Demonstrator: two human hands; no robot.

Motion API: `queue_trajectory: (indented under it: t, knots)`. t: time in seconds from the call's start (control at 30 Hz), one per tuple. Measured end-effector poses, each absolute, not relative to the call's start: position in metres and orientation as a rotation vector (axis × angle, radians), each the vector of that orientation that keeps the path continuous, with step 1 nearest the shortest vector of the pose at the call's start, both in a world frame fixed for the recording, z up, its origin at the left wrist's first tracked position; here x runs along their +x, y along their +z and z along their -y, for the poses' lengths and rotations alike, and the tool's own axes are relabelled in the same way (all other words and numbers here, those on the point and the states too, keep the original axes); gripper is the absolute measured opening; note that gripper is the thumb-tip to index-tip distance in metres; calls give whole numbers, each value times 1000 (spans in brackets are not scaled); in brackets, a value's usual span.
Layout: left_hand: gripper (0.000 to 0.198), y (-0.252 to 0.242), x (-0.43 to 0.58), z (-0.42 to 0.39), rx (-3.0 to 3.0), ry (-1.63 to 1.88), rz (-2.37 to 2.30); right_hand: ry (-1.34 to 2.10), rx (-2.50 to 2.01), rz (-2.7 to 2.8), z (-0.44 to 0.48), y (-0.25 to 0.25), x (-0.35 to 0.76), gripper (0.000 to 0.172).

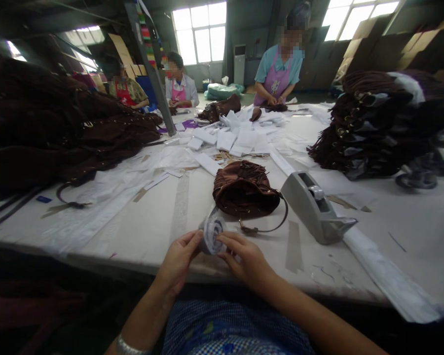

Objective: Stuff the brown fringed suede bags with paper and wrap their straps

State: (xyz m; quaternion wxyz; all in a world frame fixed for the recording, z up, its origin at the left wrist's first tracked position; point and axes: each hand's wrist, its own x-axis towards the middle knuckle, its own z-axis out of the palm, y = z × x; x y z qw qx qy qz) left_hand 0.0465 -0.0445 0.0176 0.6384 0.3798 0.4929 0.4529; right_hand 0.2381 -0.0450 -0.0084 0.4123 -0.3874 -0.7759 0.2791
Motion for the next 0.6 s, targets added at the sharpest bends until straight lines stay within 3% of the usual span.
queue_trajectory:
  t: [0.2,0.3,0.43,0.6]
  knots:
    - [38,16,40,55,1390,1059,-1542,833,-1106,1800,52,15,216,10]
    - [41,8,34,59,1411,1057,-1580,790,-1136,1853,54,16,202,18]
    - [46,-1,29,60,1119,1061,-1539,777,-1044,1983,58,18,202,17]
    - [49,-6,19,59,867,1055,-1459,701,-1108,2087,65,17,280,18]
